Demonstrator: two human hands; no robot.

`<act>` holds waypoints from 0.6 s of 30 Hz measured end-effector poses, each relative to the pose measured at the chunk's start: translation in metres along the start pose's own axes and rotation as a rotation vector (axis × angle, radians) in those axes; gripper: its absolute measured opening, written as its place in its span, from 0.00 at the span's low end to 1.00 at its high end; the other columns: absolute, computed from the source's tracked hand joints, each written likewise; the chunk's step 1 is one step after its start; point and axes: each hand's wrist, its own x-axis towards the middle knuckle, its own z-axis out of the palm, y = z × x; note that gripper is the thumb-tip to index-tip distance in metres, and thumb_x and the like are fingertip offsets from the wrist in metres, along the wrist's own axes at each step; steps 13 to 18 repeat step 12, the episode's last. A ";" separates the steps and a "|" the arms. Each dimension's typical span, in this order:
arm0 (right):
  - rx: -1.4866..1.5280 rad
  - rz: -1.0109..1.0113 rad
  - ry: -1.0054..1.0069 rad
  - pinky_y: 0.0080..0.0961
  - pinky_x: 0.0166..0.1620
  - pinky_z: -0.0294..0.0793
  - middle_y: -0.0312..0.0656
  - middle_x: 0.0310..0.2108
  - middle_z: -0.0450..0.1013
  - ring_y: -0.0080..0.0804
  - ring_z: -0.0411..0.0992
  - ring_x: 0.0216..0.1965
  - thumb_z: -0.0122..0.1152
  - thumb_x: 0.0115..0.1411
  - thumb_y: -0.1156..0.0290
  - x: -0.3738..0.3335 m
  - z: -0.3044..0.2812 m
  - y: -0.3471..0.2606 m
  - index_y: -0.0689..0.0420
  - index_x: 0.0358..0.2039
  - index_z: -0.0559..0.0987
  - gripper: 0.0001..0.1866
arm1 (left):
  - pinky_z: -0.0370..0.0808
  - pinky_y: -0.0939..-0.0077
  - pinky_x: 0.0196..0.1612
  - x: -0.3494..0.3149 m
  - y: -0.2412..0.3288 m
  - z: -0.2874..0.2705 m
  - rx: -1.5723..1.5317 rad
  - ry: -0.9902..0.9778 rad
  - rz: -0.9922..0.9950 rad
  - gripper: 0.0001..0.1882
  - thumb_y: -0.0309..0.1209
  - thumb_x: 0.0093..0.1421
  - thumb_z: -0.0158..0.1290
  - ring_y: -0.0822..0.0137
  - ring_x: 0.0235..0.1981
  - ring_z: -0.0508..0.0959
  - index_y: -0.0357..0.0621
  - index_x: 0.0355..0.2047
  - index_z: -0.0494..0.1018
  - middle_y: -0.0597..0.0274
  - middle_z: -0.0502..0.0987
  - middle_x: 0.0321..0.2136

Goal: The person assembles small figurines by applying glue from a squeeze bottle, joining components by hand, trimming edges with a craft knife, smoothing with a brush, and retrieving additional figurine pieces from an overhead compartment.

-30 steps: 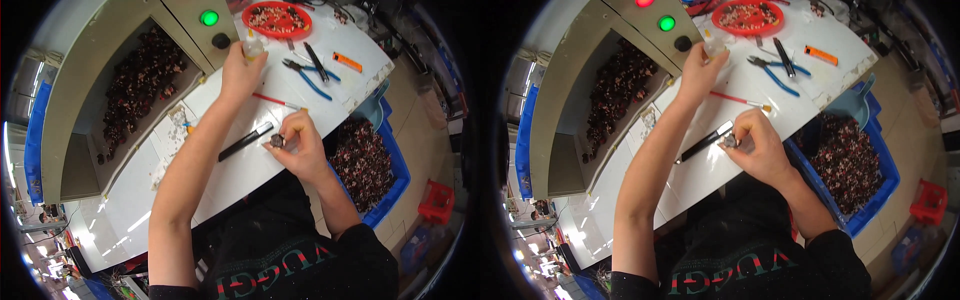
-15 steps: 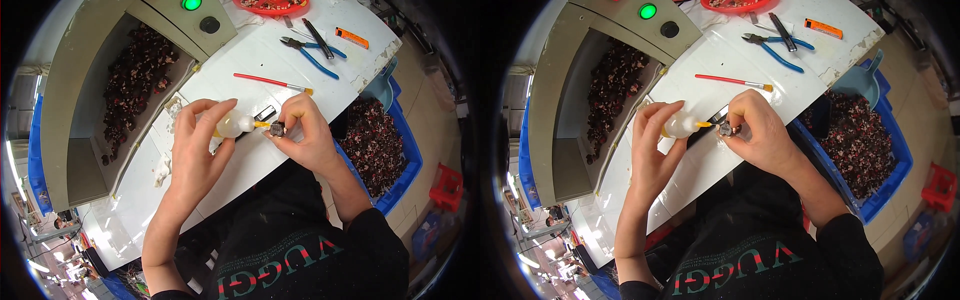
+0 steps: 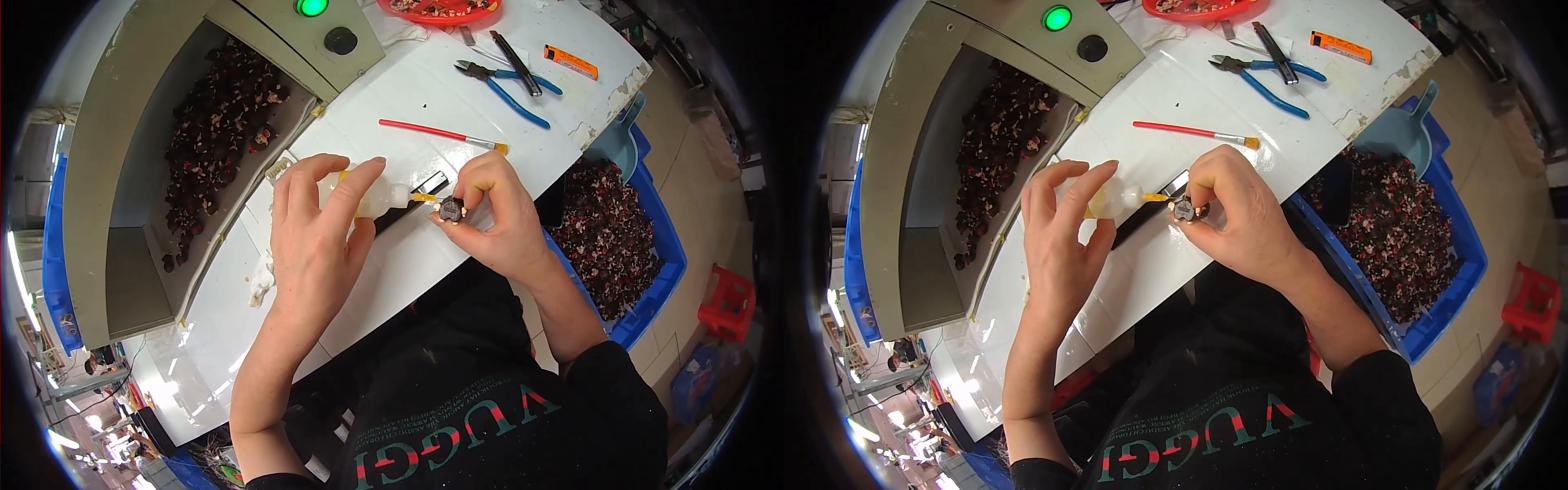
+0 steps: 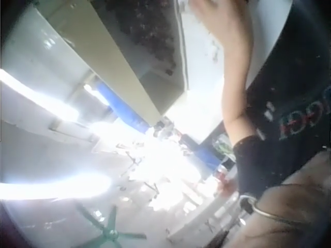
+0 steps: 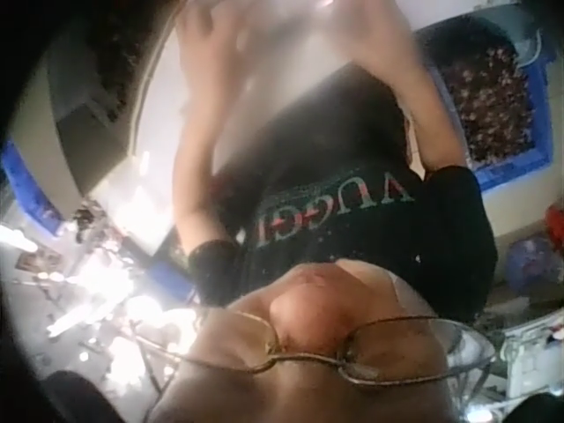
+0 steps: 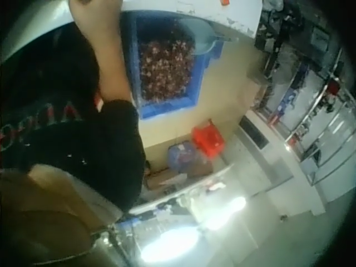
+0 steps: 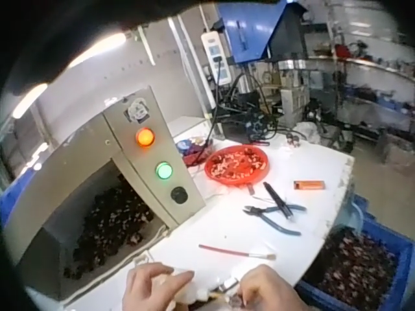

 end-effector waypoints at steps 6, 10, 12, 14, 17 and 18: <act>-0.008 -0.015 0.005 0.25 0.33 0.70 0.40 0.31 0.63 0.32 0.66 0.31 0.68 0.44 0.83 0.000 0.002 0.002 0.57 0.31 0.63 0.21 | 0.69 0.62 0.50 0.002 -0.001 -0.002 0.032 0.021 0.018 0.31 0.14 0.42 0.57 0.54 0.51 0.67 0.54 0.48 0.74 0.57 0.68 0.47; -0.014 -0.008 -0.001 0.25 0.33 0.70 0.40 0.31 0.63 0.32 0.66 0.30 0.68 0.44 0.82 0.000 0.003 0.003 0.57 0.32 0.64 0.21 | 0.69 0.60 0.51 0.002 -0.002 -0.002 0.036 0.032 0.043 0.34 0.14 0.38 0.56 0.53 0.50 0.67 0.55 0.49 0.72 0.57 0.68 0.46; -0.011 0.010 -0.008 0.25 0.34 0.71 0.40 0.31 0.63 0.32 0.66 0.30 0.68 0.44 0.82 -0.001 0.003 0.002 0.56 0.32 0.64 0.21 | 0.68 0.60 0.51 0.002 -0.002 -0.002 0.052 0.029 0.050 0.34 0.15 0.39 0.56 0.53 0.51 0.67 0.55 0.49 0.72 0.57 0.68 0.46; -0.011 0.010 -0.008 0.25 0.34 0.71 0.40 0.31 0.63 0.32 0.66 0.30 0.68 0.44 0.82 -0.001 0.003 0.002 0.56 0.32 0.64 0.21 | 0.68 0.60 0.51 0.002 -0.002 -0.002 0.052 0.029 0.050 0.34 0.15 0.39 0.56 0.53 0.51 0.67 0.55 0.49 0.72 0.57 0.68 0.46; -0.011 0.010 -0.008 0.25 0.34 0.71 0.40 0.31 0.63 0.32 0.66 0.30 0.68 0.44 0.82 -0.001 0.003 0.002 0.56 0.32 0.64 0.21 | 0.68 0.60 0.51 0.002 -0.002 -0.002 0.052 0.029 0.050 0.34 0.15 0.39 0.56 0.53 0.51 0.67 0.55 0.49 0.72 0.57 0.68 0.46; -0.011 0.010 -0.008 0.25 0.34 0.71 0.40 0.31 0.63 0.32 0.66 0.30 0.68 0.44 0.82 -0.001 0.003 0.002 0.56 0.32 0.64 0.21 | 0.68 0.60 0.51 0.002 -0.002 -0.002 0.052 0.029 0.050 0.34 0.15 0.39 0.56 0.53 0.51 0.67 0.55 0.49 0.72 0.57 0.68 0.46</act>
